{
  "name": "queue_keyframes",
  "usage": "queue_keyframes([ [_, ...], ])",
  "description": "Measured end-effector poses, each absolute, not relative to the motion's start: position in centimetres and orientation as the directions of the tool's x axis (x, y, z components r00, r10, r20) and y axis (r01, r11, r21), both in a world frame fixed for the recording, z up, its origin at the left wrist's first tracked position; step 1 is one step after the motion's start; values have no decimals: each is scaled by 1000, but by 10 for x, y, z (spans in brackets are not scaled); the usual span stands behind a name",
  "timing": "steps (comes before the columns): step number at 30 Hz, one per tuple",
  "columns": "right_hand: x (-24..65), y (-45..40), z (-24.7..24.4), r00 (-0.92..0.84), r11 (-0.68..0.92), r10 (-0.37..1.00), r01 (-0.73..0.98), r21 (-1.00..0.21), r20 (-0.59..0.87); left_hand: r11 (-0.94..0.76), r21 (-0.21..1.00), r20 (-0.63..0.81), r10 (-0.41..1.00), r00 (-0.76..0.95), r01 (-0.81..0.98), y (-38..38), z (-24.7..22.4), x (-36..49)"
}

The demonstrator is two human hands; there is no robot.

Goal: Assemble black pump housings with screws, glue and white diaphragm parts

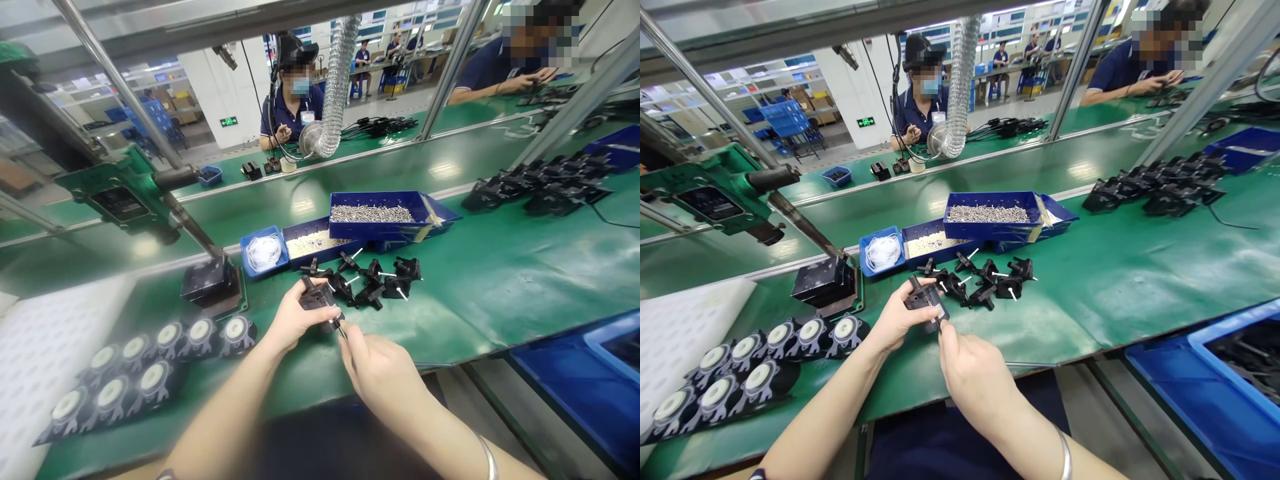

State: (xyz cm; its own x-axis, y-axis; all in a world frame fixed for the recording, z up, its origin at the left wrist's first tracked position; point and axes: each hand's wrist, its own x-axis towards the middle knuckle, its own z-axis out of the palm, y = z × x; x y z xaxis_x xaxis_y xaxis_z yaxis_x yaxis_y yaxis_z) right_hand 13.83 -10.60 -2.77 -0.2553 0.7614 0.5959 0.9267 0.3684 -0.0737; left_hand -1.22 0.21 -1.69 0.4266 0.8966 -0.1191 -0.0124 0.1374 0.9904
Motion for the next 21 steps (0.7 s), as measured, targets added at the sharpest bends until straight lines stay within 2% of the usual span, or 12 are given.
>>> queue_keyframes([
  [7, 138, -104, -19, -256, 387, 763, 917, -102, 593, 193, 980, -157, 888, 433, -41, 2, -17, -12],
  [14, 137, -106, -22, -259, 375, 776, 923, -89, 575, 163, 987, -143, 893, 428, -10, 2, -18, -12],
  [18, 137, -107, -31, -248, 356, 786, 931, -87, 566, 39, 994, -77, 912, 403, 101, 2, -10, -16],
  [21, 137, -104, -40, -229, 339, 806, 935, -109, 546, -144, 963, 42, 915, 401, 228, -1, -2, -19],
])
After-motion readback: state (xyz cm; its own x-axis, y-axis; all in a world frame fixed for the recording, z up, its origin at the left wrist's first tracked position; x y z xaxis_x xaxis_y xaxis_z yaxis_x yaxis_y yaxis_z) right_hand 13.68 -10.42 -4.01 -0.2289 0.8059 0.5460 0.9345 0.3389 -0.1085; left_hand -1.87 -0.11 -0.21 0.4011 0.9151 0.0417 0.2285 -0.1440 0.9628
